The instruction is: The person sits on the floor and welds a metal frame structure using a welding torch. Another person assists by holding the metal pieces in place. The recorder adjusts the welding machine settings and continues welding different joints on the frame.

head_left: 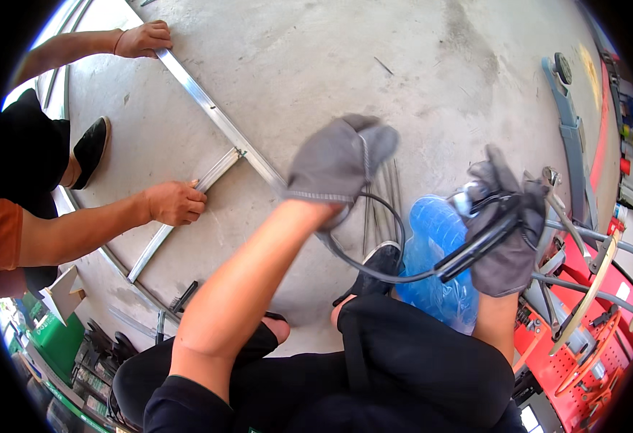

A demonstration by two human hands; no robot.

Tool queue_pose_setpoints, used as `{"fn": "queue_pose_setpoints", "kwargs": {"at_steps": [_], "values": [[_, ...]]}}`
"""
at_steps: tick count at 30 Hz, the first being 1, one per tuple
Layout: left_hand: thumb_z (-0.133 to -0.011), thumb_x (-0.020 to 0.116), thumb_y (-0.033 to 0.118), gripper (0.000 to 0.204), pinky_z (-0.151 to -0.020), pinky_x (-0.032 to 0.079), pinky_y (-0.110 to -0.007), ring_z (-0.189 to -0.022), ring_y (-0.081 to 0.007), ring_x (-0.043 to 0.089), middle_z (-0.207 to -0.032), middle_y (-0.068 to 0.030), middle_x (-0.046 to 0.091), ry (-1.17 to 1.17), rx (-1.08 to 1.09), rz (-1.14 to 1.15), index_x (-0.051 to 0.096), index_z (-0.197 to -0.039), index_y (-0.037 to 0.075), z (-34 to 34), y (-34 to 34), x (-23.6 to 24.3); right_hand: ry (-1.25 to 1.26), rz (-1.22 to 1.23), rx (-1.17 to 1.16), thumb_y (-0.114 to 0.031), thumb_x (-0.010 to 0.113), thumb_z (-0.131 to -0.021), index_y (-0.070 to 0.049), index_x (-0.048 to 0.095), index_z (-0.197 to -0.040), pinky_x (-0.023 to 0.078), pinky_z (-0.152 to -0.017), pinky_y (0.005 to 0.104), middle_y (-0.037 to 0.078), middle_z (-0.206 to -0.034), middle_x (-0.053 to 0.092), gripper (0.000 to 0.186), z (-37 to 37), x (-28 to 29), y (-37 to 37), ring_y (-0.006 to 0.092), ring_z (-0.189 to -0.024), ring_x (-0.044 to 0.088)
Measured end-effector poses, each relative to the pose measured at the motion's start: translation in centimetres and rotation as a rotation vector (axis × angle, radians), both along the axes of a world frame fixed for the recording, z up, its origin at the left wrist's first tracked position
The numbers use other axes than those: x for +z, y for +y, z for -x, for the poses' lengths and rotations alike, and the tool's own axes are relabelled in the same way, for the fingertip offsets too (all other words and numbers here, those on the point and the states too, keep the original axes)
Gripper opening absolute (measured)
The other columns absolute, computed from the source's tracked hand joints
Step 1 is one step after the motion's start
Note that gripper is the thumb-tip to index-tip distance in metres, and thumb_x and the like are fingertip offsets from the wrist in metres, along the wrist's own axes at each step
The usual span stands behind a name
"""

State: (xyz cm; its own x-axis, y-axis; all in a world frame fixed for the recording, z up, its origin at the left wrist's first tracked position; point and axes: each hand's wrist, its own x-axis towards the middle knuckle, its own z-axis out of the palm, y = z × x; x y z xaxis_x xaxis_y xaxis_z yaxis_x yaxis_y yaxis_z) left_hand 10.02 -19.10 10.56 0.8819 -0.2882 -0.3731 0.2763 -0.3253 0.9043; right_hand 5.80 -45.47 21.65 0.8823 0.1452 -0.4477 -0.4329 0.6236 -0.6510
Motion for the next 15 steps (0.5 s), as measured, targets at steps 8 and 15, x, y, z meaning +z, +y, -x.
{"fn": "queue_pose_setpoints", "kwargs": {"at_steps": [8, 15], "values": [[-0.095, 0.064, 0.027, 0.024, -0.076, 0.058, -0.048, -0.103, -0.0303, 0.078, -0.112, -0.0085, 0.081, 0.215, -0.124, -0.924, 0.084, -0.102, 0.014, -3.2, -7.3, -6.4, 0.070, 0.251, -0.008, -0.019, 0.064, -0.095, 0.006, 0.040, -0.159, 0.058, -0.088, 0.0407, 0.015, -0.119, 0.067, 0.073, 0.7, -0.6, 4.0, 0.0167, -0.090, 0.064], [-0.097, 0.060, 0.021, 0.024, -0.073, 0.059, -0.042, -0.099, -0.0304, 0.079, -0.105, -0.0072, 0.082, 0.111, -0.027, -0.909, 0.083, -0.096, 0.018, -1.8, -8.8, -7.4, -0.131, 0.154, -0.017, -0.021, 0.060, -0.100, 0.010, 0.037, -0.158, 0.061, -0.076, 0.0495, 0.018, -0.115, 0.066, 0.071, 0.8, 1.7, 3.4, 0.0195, -0.083, 0.060]]}}
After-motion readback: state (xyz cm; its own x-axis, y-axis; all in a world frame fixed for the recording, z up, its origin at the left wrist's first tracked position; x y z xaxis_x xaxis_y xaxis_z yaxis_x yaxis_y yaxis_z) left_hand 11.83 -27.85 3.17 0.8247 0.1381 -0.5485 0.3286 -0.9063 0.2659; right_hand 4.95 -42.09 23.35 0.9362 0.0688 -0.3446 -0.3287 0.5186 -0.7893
